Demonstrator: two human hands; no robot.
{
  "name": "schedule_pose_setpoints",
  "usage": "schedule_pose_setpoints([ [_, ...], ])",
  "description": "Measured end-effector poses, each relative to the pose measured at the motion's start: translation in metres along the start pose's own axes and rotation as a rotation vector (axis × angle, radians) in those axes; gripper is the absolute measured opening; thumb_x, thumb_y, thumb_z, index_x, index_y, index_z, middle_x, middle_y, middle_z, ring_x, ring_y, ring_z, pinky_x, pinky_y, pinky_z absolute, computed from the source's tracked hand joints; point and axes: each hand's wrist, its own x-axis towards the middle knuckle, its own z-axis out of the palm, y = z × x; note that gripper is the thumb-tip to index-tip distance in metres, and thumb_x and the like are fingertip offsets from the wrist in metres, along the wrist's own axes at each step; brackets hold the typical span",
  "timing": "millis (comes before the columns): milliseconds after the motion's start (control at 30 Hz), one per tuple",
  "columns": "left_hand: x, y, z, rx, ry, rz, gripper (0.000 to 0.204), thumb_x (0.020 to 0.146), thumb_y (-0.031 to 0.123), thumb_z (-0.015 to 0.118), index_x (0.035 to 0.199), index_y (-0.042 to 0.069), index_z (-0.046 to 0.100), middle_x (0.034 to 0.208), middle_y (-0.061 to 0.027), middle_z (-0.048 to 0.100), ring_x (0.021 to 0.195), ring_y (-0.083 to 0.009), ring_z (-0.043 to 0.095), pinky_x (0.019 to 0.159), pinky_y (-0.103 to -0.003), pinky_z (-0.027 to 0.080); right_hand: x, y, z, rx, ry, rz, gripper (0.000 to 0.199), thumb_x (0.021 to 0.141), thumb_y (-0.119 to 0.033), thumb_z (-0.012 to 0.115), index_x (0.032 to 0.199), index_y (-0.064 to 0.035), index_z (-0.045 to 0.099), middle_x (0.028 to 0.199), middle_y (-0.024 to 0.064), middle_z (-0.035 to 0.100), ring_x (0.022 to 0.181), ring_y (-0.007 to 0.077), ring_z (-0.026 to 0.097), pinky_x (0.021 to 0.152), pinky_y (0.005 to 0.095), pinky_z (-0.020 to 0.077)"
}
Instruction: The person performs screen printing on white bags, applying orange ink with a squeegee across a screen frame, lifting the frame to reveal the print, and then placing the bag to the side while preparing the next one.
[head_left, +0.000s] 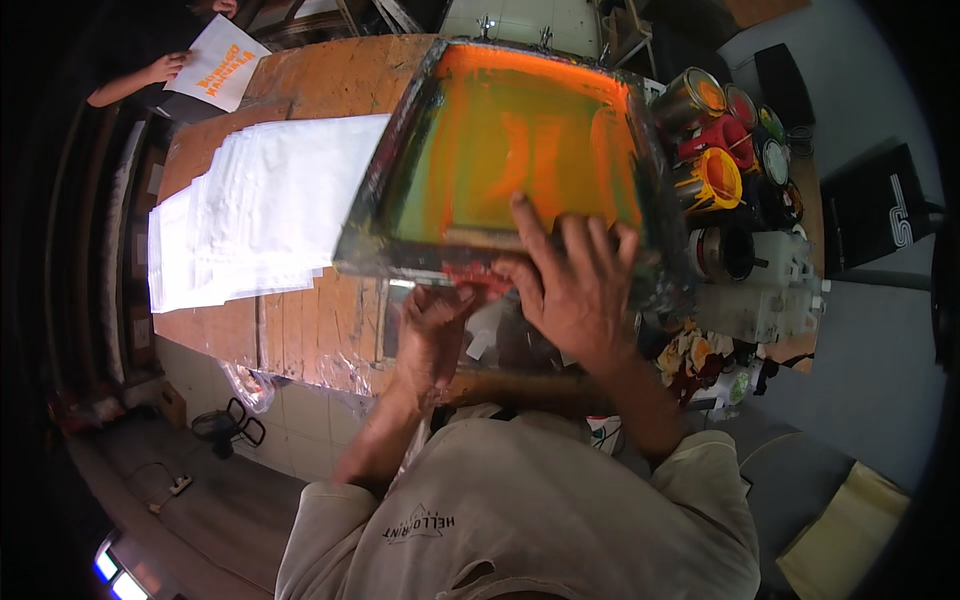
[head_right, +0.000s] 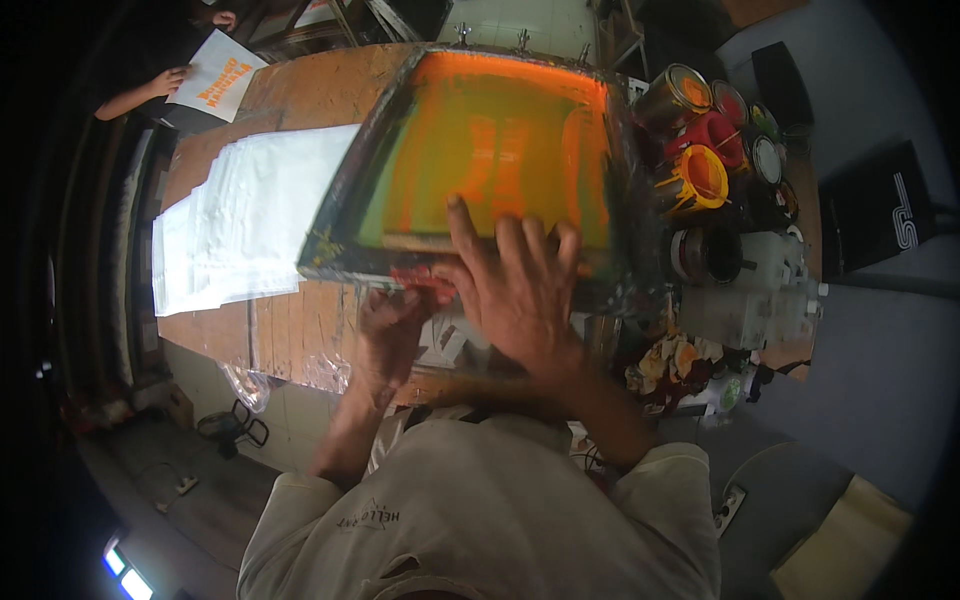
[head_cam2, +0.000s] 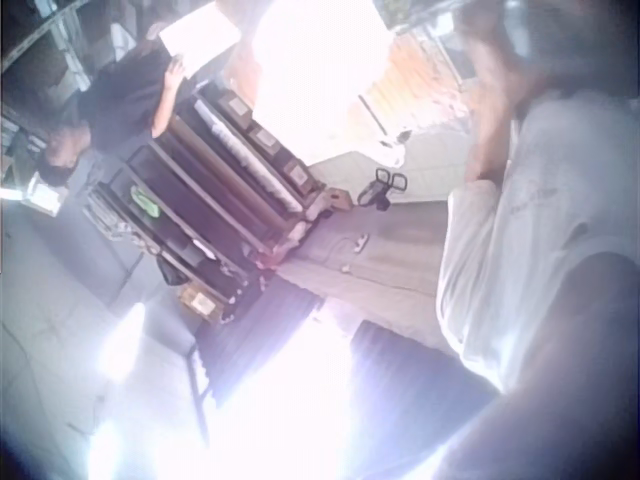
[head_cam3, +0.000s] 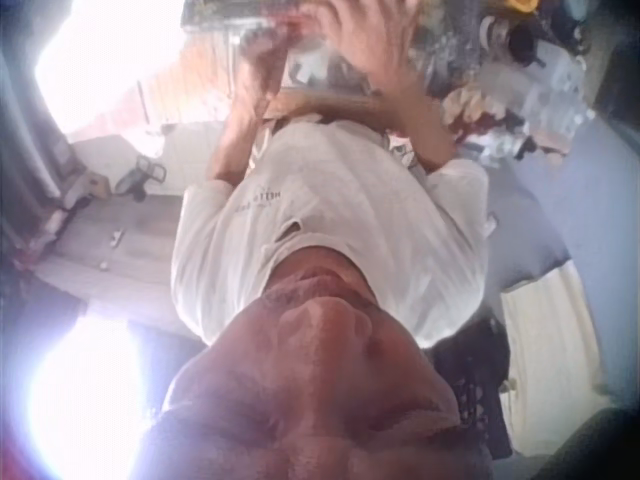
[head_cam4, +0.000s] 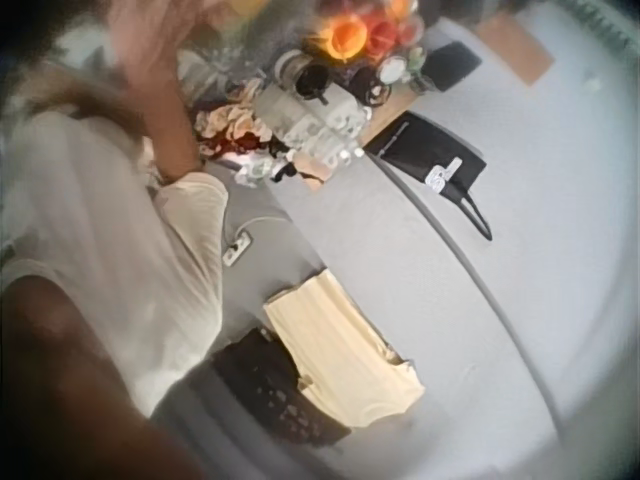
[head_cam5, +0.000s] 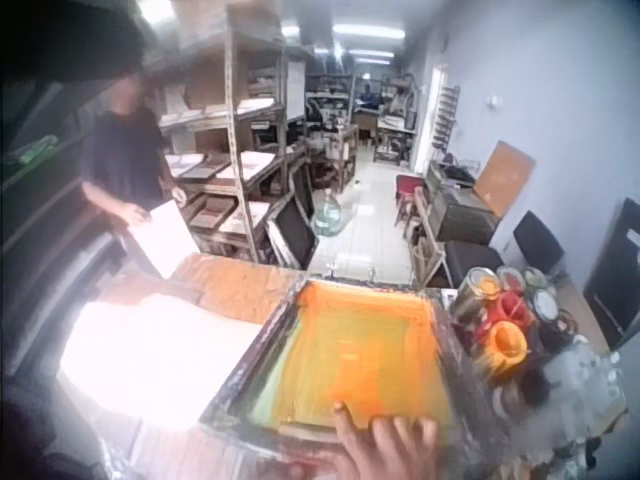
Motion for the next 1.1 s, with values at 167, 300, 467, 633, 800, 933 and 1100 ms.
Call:
schedule_pose_setpoints([
  [167,0.075,0.036,-0.011,0.162,-0.238,0.21,0.02,0.092,0.01,0.062,0.1,-0.008,0.068,0.099,-0.0191,0.074,0.089,-0.0268,0.072,0.099,-0.041,0.05,0.084,0.04,-0.032,-0.045,0.253,-0.118,0.051,0.09,-0.05,0.07,0.123,-0.0107,0.07,0.083,0.006,0.061,0.078,0.0276,0.059,0.074,0.0414,0.0422],
  [300,0.172,0.023,-0.058,1.285,0.407,0.293,0.05,0.096,0.044,0.064,0.101,-0.005,0.068,0.112,-0.0201,0.065,0.106,-0.0336,0.061,0.096,-0.05,0.044,0.144,0.039,-0.082,0.166,-0.008,0.03,0.041,0.096,-0.045,0.063,0.104,-0.0054,0.07,0.08,0.0057,0.063,0.071,0.0217,0.058,0.068,0.0363,0.0442],
  [467,0.199,-0.025,-0.099,1.966,0.441,0.278,0.038,0.09,0.037,0.072,0.107,0.003,0.07,0.127,-0.0149,0.052,0.122,-0.0342,0.044,0.098,-0.055,0.036,0.173,0.061,-0.099,0.115,0.0,-0.023,0.041,0.097,-0.044,0.062,0.101,-0.004,0.07,0.08,0.0077,0.064,0.07,0.0219,0.059,0.068,0.0366,0.0451],
  [633,0.21,-0.012,-0.105,1.435,0.223,0.51,0.024,0.09,0.019,0.073,0.088,-0.004,0.067,0.089,-0.0253,0.065,0.078,-0.0392,0.065,0.075,-0.044,0.053,0.189,0.075,-0.091,0.064,0.053,-0.051,0.041,0.098,-0.043,0.061,0.098,-0.0026,0.071,0.079,0.0098,0.065,0.069,0.0221,0.06,0.068,0.037,0.046],
  [800,0.201,0.105,-0.177,1.667,0.629,0.541,0.025,0.093,0.025,0.072,0.091,0.0,0.069,0.106,-0.0222,0.068,0.079,-0.037,0.069,0.074,-0.044,0.055,0.215,0.091,-0.096,0.03,0.059,0.022,0.044,0.098,-0.044,0.062,0.101,-0.0021,0.071,0.086,0.0116,0.067,0.076,0.0235,0.062,0.073,0.0368,0.047],
  [933,0.163,0.169,-0.212,2.169,1.287,1.105,0.043,0.088,0.026,0.075,0.122,0.004,0.061,0.119,-0.0197,0.065,0.101,-0.0367,0.066,0.088,-0.045,0.053,0.236,0.107,-0.097,0.136,-0.026,0.15,0.052,0.096,-0.051,0.063,0.119,-0.0045,0.072,0.111,0.014,0.071,0.105,0.0262,0.066,0.095,0.0346,0.0467],
  [1100,0.107,0.092,-0.141,1.316,0.426,0.854,0.047,0.088,0.014,0.077,0.129,0.004,0.057,0.116,-0.0231,0.068,0.109,-0.0405,0.065,0.097,-0.044,0.051,0.196,0.086,-0.075,0.146,0.125,0.04,0.05,0.099,-0.046,0.061,0.127,-0.0057,0.068,0.11,0.0156,0.073,0.09,0.0302,0.072,0.08,0.0381,0.0535],
])
